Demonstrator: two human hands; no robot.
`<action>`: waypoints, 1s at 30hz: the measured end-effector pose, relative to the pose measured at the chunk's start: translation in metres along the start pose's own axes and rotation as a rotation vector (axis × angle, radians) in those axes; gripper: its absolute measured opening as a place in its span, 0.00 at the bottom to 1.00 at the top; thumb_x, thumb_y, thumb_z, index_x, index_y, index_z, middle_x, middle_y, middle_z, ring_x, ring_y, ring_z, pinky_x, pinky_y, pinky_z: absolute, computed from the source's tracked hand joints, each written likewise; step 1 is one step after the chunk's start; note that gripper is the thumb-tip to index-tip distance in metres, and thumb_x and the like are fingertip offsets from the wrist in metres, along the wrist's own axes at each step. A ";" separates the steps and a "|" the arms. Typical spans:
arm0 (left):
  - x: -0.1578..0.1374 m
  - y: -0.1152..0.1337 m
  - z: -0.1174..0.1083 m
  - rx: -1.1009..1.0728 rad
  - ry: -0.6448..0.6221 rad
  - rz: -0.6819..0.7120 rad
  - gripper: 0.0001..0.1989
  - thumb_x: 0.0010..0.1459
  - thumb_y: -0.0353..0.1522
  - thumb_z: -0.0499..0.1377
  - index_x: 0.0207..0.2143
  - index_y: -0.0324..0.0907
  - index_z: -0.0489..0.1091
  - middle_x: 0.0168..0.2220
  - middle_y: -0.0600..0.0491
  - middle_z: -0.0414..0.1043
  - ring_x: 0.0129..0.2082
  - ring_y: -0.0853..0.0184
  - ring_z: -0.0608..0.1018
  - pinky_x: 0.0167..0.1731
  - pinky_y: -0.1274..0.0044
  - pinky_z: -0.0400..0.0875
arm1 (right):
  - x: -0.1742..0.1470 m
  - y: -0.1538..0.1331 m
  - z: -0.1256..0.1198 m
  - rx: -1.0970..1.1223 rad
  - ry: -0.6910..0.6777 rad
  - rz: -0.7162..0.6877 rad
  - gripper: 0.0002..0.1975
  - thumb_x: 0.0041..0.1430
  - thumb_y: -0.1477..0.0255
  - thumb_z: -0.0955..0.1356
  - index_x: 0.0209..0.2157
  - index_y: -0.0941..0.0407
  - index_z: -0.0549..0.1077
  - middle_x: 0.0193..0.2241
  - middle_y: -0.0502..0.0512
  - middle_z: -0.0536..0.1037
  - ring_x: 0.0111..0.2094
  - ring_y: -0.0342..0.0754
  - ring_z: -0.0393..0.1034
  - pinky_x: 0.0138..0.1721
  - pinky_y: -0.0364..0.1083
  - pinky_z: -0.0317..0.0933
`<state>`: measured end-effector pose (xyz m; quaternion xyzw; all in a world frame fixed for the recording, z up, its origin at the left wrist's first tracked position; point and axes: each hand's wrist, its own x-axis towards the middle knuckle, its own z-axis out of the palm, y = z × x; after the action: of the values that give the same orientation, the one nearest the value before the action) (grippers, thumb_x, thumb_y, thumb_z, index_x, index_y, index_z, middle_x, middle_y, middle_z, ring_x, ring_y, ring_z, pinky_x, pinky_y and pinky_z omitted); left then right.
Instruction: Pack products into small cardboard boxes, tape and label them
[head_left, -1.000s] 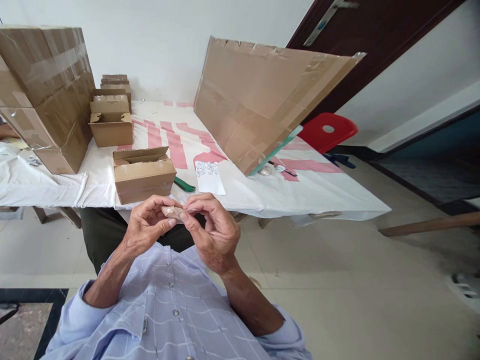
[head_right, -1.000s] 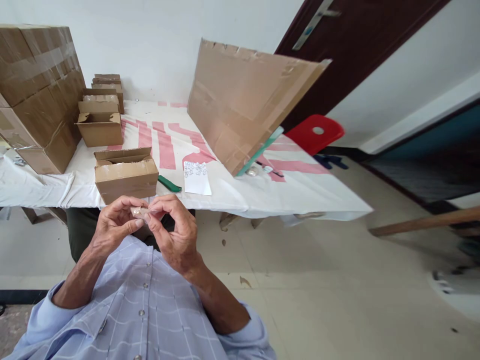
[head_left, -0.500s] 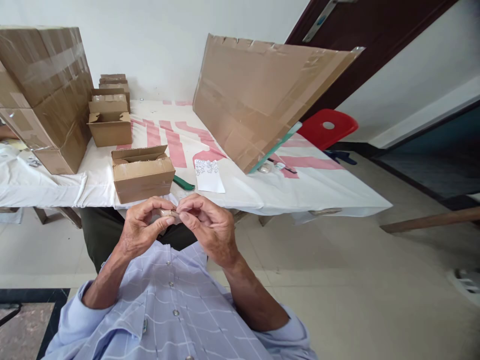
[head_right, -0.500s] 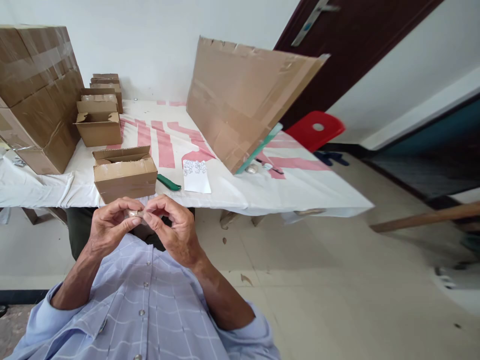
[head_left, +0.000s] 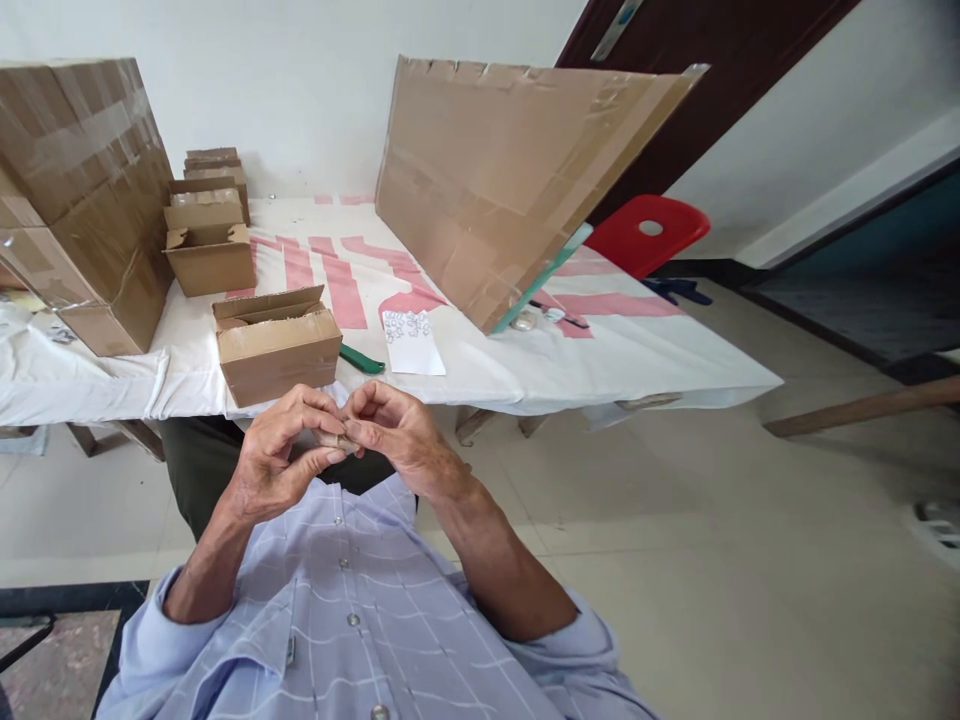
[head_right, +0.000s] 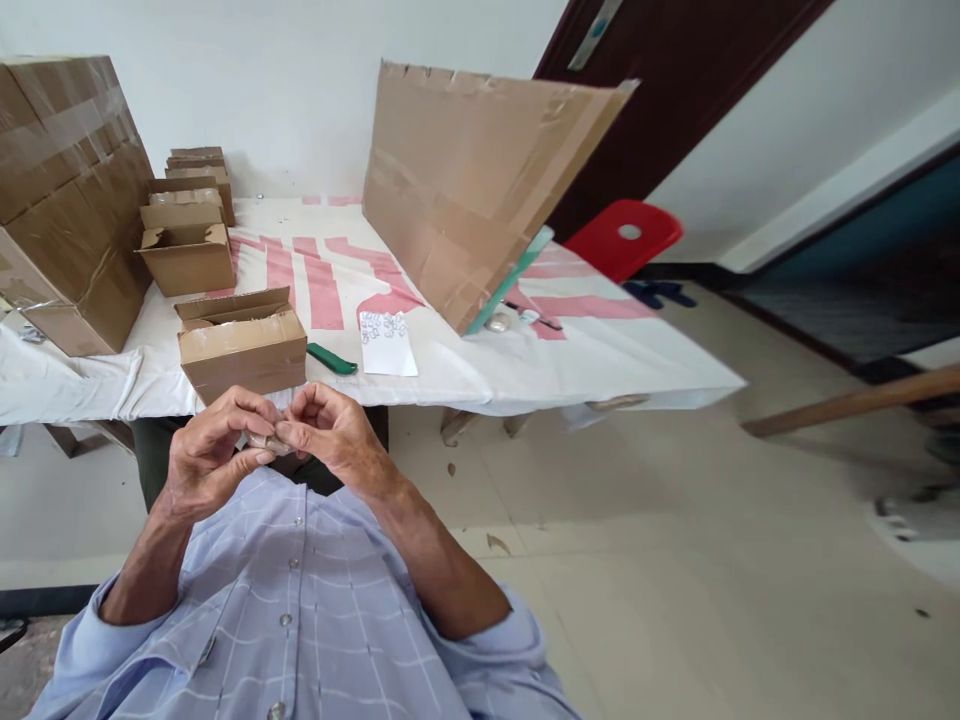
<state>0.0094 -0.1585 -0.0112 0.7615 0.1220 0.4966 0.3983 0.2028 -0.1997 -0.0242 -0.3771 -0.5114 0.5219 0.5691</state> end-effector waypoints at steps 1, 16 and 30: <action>0.000 -0.002 0.000 -0.010 0.005 -0.005 0.07 0.66 0.32 0.70 0.46 0.46 0.84 0.42 0.47 0.80 0.42 0.62 0.82 0.44 0.69 0.78 | 0.001 0.003 0.000 0.021 0.004 0.006 0.25 0.56 0.50 0.81 0.32 0.54 0.72 0.27 0.45 0.74 0.25 0.41 0.67 0.28 0.43 0.68; 0.008 -0.024 0.019 -0.559 0.363 -0.548 0.19 0.54 0.43 0.79 0.40 0.42 0.81 0.40 0.51 0.83 0.34 0.69 0.83 0.35 0.78 0.82 | 0.005 0.024 0.003 -0.270 0.128 -0.385 0.16 0.69 0.56 0.75 0.48 0.52 0.84 0.40 0.53 0.81 0.40 0.46 0.76 0.41 0.46 0.75; 0.021 -0.073 0.029 -0.104 0.271 -0.484 0.20 0.55 0.47 0.76 0.35 0.39 0.81 0.30 0.53 0.78 0.30 0.68 0.78 0.34 0.77 0.77 | 0.020 0.058 -0.020 -0.248 0.282 -0.185 0.18 0.66 0.53 0.73 0.38 0.54 0.82 0.35 0.54 0.83 0.34 0.48 0.79 0.39 0.47 0.77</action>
<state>0.0589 -0.1127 -0.0556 0.6153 0.3267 0.4900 0.5240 0.2093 -0.1681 -0.0804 -0.4648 -0.5196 0.3425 0.6298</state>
